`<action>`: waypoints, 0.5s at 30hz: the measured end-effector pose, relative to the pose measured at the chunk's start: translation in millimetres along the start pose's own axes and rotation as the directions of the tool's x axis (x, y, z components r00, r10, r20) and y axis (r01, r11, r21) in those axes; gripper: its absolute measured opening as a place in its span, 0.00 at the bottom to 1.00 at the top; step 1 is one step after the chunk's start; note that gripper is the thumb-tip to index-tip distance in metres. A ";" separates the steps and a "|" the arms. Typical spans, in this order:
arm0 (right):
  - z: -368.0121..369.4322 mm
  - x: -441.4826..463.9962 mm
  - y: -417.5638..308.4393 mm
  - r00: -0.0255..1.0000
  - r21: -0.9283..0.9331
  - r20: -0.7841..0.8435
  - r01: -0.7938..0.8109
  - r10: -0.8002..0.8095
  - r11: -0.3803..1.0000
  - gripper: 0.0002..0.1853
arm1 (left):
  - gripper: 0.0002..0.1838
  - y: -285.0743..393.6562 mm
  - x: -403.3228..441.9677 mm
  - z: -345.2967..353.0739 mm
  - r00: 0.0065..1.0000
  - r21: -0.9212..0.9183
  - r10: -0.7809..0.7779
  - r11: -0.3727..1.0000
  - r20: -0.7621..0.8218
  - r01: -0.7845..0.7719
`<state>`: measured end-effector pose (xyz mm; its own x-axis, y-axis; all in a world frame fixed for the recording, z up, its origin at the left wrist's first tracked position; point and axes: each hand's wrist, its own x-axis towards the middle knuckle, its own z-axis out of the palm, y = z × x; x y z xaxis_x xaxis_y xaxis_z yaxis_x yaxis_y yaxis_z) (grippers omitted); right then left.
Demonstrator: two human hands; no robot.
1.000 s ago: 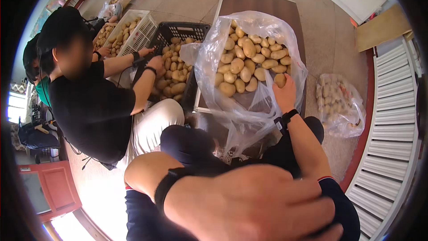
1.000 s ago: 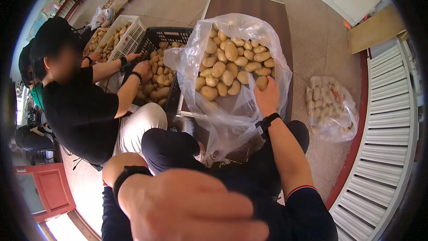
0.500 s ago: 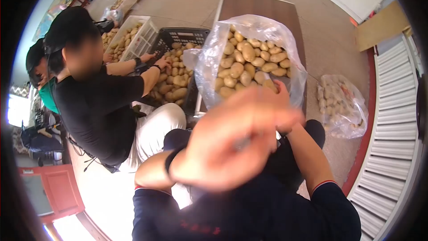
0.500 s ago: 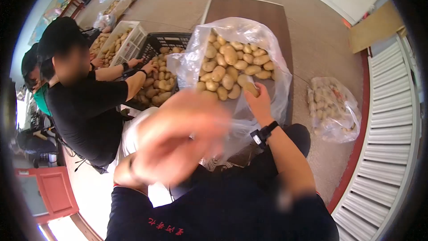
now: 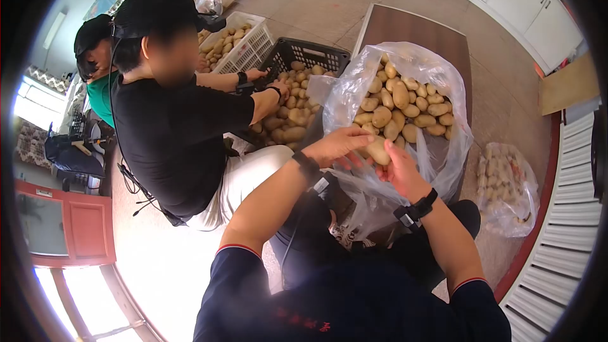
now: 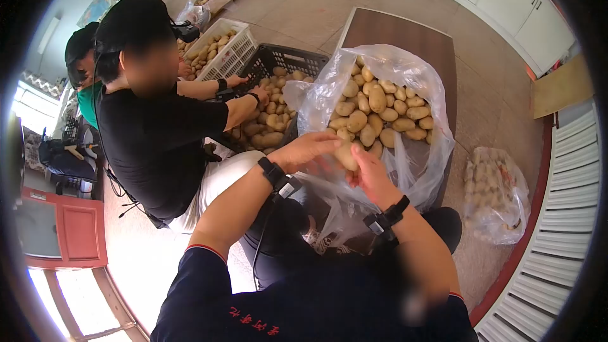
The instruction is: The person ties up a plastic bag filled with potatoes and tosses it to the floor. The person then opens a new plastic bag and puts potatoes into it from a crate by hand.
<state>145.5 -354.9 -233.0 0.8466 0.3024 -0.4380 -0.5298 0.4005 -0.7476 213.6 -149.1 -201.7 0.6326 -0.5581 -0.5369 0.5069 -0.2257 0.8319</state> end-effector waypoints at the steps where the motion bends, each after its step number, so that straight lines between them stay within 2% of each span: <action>1: 3.6 3.7 -1.0 1.000 -0.001 0.003 -0.002 0.002 1.000 0.22 | 0.34 0.6 -0.6 -1.6 1.000 -0.002 0.000 1.000 -0.003 0.000; 3: 10.3 10.5 -3.5 0.998 -0.163 -0.062 -0.006 -0.004 0.987 0.29 | 0.30 1.0 -0.9 -4.1 0.995 -0.064 -0.024 0.997 0.096 0.030; 4: 14.4 14.3 -3.8 0.998 -0.163 -0.067 -0.010 -0.001 0.987 0.29 | 0.30 -3.1 2.4 -7.7 0.995 -0.067 -0.026 0.997 0.100 0.033; 6: 21.5 18.0 -3.2 0.989 -0.325 -0.113 0.057 -0.099 0.944 0.30 | 0.26 -11.0 6.9 -11.9 0.994 -0.217 0.025 0.976 0.104 -0.002; 9: 16.0 29.6 6.5 0.987 -0.361 -0.081 0.100 -0.138 0.927 0.30 | 0.20 -11.7 3.9 -15.6 0.996 -0.275 0.045 0.961 0.078 -0.022; 11: 11.2 34.3 14.6 0.985 -0.393 -0.103 0.088 -0.139 0.915 0.29 | 0.20 -18.4 8.0 -24.0 0.996 -0.281 0.042 0.960 0.076 -0.019; 13: 7.3 35.7 24.3 0.984 -0.388 -0.054 0.137 -0.171 0.911 0.32 | 0.21 -23.6 11.9 -34.6 0.998 -0.300 0.047 0.953 0.052 -0.029; 14: -2.0 39.8 31.3 0.985 -0.400 -0.020 0.148 -0.171 0.904 0.26 | 0.19 -26.3 13.6 -40.0 0.999 -0.289 0.032 0.957 0.003 -0.030; 15: -8.0 41.0 37.2 0.985 -0.400 -0.026 0.145 -0.169 0.905 0.26 | 0.19 -28.5 14.3 -45.0 1.000 -0.290 0.030 0.957 0.008 -0.027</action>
<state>160.9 -334.6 -282.8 0.9252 0.2071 -0.3180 -0.3364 0.0600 -0.9398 234.5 -114.7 -239.5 0.6428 -0.5714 -0.5103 0.6382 0.0309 0.7693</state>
